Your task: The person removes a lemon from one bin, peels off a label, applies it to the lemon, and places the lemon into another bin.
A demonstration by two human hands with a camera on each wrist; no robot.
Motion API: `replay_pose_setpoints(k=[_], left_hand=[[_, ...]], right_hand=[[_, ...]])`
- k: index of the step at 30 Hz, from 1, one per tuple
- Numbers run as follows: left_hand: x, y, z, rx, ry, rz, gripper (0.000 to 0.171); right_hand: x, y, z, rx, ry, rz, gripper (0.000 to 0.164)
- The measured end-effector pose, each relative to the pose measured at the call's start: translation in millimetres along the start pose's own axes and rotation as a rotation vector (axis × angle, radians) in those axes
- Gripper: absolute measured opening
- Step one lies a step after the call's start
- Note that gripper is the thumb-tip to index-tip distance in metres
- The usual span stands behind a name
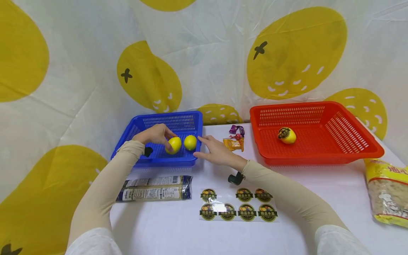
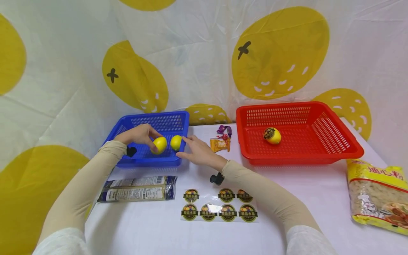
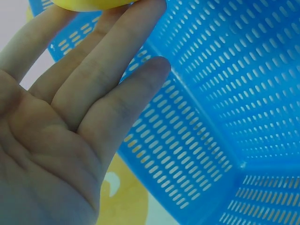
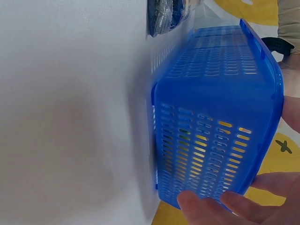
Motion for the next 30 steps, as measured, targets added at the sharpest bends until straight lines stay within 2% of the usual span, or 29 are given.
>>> replay_pose_setpoints(k=[2, 6, 16, 30], left_hand=[[-0.7, -2.2, -1.3, -0.007, 0.01, 0.015, 0.063], [-1.8, -11.0, -6.6, -0.031, -0.008, 0.003, 0.064], [-10.4, -35.6, -21.3, -0.103, -0.027, -0.018, 0.067], [-40.2, -62.7, -23.0, -0.176, -0.092, 0.078, 0.067]], right_hand=[[-1, 0, 1, -0.002, -0.012, -0.007, 0.082], [-1, -4, 2, 0.002, -0.01, -0.017, 0.082], [-3, -25, -12, -0.009, 0.028, -0.038, 0.083], [0, -60, -26, -0.003, 0.018, -0.056, 0.081]])
Point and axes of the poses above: each hand's wrist, its own y-axis towards the middle knuckle, its own z-axis out of the palm, x = y × z, the point moved 4 cm from there along y, towards the middle knuckle, and after that the axes turned 2 degrees about -x, right-handed, at the moved point
